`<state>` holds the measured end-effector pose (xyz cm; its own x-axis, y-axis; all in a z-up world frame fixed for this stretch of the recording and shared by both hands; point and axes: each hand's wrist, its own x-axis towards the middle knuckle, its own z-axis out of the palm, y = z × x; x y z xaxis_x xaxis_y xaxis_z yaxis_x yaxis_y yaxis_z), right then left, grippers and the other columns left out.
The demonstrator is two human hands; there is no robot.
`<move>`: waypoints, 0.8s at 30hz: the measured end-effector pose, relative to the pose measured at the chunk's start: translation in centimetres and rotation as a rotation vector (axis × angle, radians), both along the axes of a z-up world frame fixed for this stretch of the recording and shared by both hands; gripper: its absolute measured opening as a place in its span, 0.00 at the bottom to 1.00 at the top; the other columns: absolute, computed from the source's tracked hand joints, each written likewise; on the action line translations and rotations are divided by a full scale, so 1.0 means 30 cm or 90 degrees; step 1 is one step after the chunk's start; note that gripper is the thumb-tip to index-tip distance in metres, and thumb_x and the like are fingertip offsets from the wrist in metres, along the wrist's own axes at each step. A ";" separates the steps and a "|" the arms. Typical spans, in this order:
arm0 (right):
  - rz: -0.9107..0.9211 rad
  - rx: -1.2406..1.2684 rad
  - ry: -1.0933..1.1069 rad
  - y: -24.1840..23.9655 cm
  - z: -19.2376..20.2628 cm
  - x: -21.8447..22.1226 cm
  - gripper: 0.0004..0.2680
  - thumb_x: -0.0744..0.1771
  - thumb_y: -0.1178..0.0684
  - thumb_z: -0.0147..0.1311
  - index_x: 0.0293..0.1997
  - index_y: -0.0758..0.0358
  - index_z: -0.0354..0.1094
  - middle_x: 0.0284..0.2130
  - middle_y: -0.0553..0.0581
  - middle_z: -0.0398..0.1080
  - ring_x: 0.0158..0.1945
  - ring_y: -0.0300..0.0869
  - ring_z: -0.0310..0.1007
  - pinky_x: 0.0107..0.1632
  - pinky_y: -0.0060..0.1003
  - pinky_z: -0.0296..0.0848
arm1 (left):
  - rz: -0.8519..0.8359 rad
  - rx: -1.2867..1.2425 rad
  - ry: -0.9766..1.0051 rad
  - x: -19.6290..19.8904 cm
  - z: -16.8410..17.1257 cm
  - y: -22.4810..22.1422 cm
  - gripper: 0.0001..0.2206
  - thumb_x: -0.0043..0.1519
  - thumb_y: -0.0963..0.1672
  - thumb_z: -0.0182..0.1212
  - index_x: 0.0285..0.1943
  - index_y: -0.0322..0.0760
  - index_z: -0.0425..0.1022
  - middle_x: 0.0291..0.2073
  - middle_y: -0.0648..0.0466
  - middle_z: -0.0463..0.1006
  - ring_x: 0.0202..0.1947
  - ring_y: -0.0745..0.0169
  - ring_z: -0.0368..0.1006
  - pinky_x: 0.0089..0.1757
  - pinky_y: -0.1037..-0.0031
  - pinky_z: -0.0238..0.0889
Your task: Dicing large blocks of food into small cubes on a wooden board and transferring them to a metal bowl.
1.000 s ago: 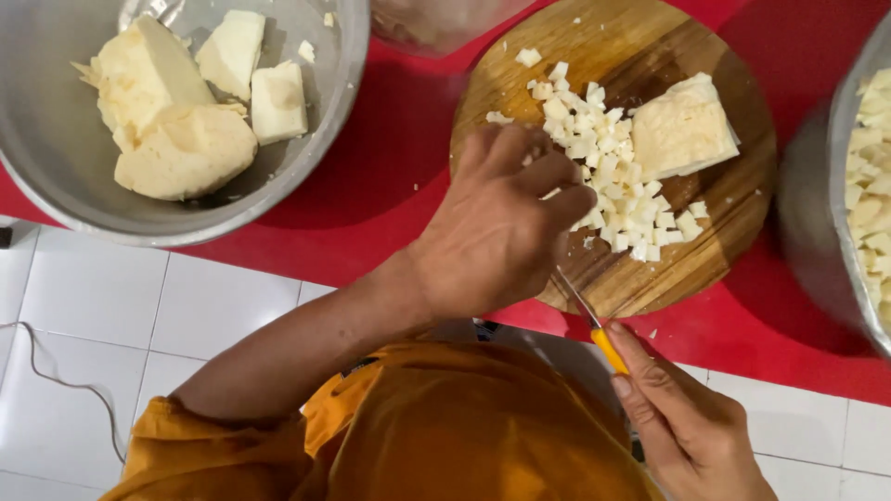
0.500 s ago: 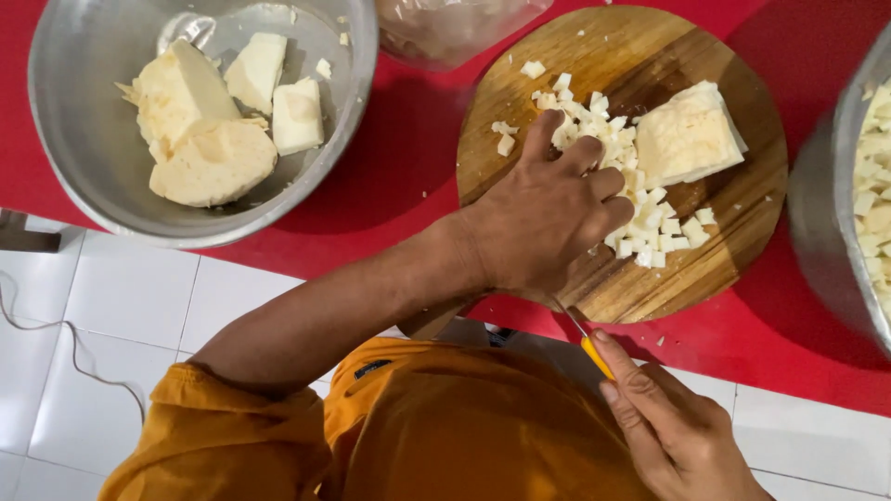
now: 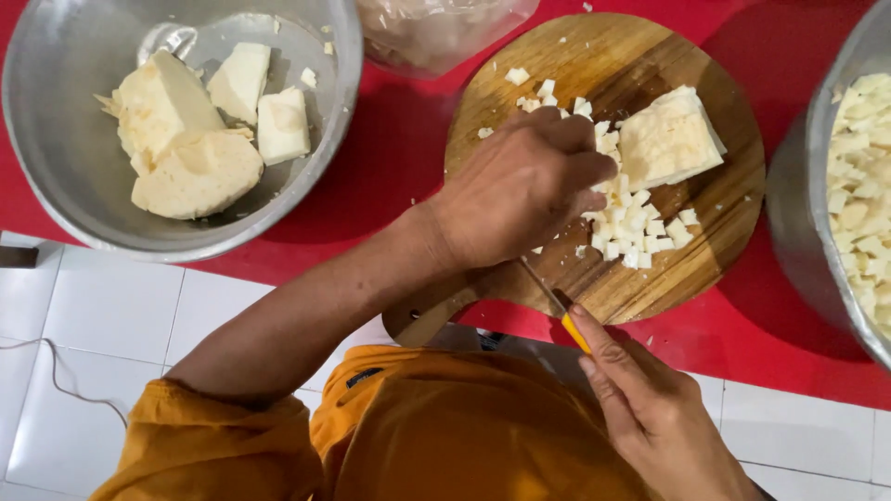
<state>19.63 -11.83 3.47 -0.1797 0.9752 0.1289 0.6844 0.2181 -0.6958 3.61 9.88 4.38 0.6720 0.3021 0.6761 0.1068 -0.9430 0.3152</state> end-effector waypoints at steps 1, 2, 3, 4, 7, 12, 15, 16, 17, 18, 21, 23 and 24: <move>0.000 0.001 -0.002 0.003 -0.012 0.013 0.20 0.67 0.60 0.51 0.69 0.60 0.60 0.65 0.62 0.68 0.65 0.45 0.73 0.69 0.35 0.65 | 0.000 0.001 -0.002 -0.007 -0.004 -0.005 0.10 0.60 0.39 0.64 0.29 0.32 0.66 0.25 0.48 0.66 0.24 0.42 0.63 0.27 0.54 0.54; -0.012 0.026 -0.025 0.007 -0.023 0.025 0.19 0.67 0.59 0.51 0.68 0.61 0.62 0.64 0.61 0.70 0.63 0.45 0.75 0.66 0.36 0.69 | -0.005 -0.076 -0.013 -0.014 -0.008 -0.011 0.05 0.60 0.36 0.61 0.41 0.32 0.70 0.32 0.48 0.69 0.28 0.43 0.69 0.30 0.57 0.59; -0.025 0.053 -0.048 0.012 -0.034 0.038 0.18 0.67 0.59 0.51 0.67 0.62 0.64 0.62 0.61 0.71 0.60 0.45 0.77 0.63 0.36 0.74 | -0.010 -0.153 -0.025 -0.020 -0.011 -0.015 0.13 0.60 0.34 0.59 0.52 0.32 0.74 0.39 0.47 0.73 0.32 0.44 0.74 0.33 0.60 0.64; -0.024 0.055 -0.050 0.017 -0.037 0.050 0.18 0.67 0.59 0.51 0.67 0.62 0.64 0.62 0.61 0.71 0.60 0.45 0.77 0.63 0.36 0.74 | -0.010 -0.150 -0.027 -0.034 -0.003 -0.035 0.13 0.60 0.34 0.59 0.52 0.32 0.74 0.39 0.47 0.73 0.32 0.44 0.74 0.33 0.60 0.64; -0.089 0.036 -0.016 0.022 -0.040 0.078 0.19 0.67 0.59 0.52 0.68 0.65 0.62 0.64 0.64 0.68 0.63 0.44 0.73 0.66 0.35 0.70 | 0.004 -0.172 -0.086 -0.083 -0.005 -0.104 0.08 0.69 0.38 0.59 0.56 0.29 0.72 0.46 0.44 0.75 0.43 0.45 0.78 0.44 0.62 0.71; -0.110 -0.042 0.017 0.004 -0.040 0.105 0.21 0.66 0.59 0.53 0.70 0.62 0.60 0.66 0.62 0.66 0.22 0.33 0.50 0.32 0.23 0.56 | 0.055 -0.216 -0.046 -0.187 -0.109 -0.207 0.16 0.60 0.30 0.53 0.55 0.31 0.70 0.53 0.42 0.72 0.47 0.42 0.79 0.45 0.64 0.73; -0.091 0.018 -0.018 0.000 -0.039 0.103 0.19 0.67 0.59 0.53 0.68 0.66 0.63 0.59 0.60 0.74 0.28 0.30 0.62 0.38 0.20 0.61 | 0.127 -0.189 -0.009 -0.217 -0.101 -0.244 0.17 0.54 0.33 0.49 0.51 0.30 0.73 0.47 0.42 0.74 0.43 0.41 0.72 0.44 0.55 0.64; -0.088 0.016 -0.019 -0.011 -0.043 0.102 0.19 0.67 0.59 0.53 0.68 0.66 0.63 0.59 0.60 0.74 0.28 0.30 0.62 0.38 0.20 0.61 | 0.129 -0.190 -0.009 -0.215 -0.094 -0.253 0.17 0.54 0.33 0.49 0.51 0.30 0.73 0.47 0.42 0.74 0.43 0.41 0.72 0.44 0.55 0.64; -0.099 0.030 -0.028 -0.020 -0.046 0.101 0.19 0.67 0.60 0.54 0.68 0.65 0.64 0.55 0.58 0.76 0.27 0.31 0.60 0.37 0.20 0.60 | 0.152 -0.200 -0.027 -0.213 -0.086 -0.262 0.15 0.54 0.35 0.53 0.50 0.29 0.74 0.47 0.41 0.73 0.42 0.40 0.71 0.44 0.54 0.64; -0.110 0.044 -0.037 -0.029 -0.048 0.101 0.19 0.67 0.61 0.55 0.68 0.64 0.65 0.51 0.56 0.78 0.26 0.31 0.57 0.37 0.20 0.60 | 0.175 -0.209 -0.045 -0.211 -0.078 -0.271 0.13 0.55 0.38 0.57 0.49 0.29 0.75 0.46 0.41 0.73 0.42 0.39 0.71 0.45 0.54 0.64; -0.092 0.072 -0.068 -0.039 -0.018 0.080 0.18 0.67 0.61 0.55 0.65 0.69 0.66 0.48 0.55 0.79 0.22 0.35 0.51 0.30 0.23 0.62 | 0.236 -0.177 -0.026 -0.202 -0.119 -0.274 0.10 0.57 0.37 0.58 0.47 0.31 0.76 0.44 0.45 0.72 0.38 0.44 0.66 0.41 0.57 0.62; -0.090 0.070 -0.062 -0.047 -0.012 0.076 0.18 0.67 0.62 0.54 0.65 0.71 0.65 0.46 0.55 0.78 0.22 0.35 0.49 0.30 0.30 0.56 | 0.256 -0.155 -0.004 -0.195 -0.121 -0.289 0.09 0.59 0.38 0.58 0.47 0.33 0.74 0.44 0.45 0.71 0.38 0.42 0.65 0.38 0.54 0.60; -0.088 0.069 -0.054 -0.052 -0.009 0.074 0.18 0.67 0.63 0.53 0.65 0.73 0.64 0.44 0.56 0.78 0.22 0.36 0.47 0.30 0.37 0.49 | 0.276 -0.132 0.020 -0.190 -0.122 -0.298 0.08 0.61 0.38 0.58 0.48 0.34 0.73 0.44 0.44 0.70 0.38 0.41 0.63 0.35 0.51 0.58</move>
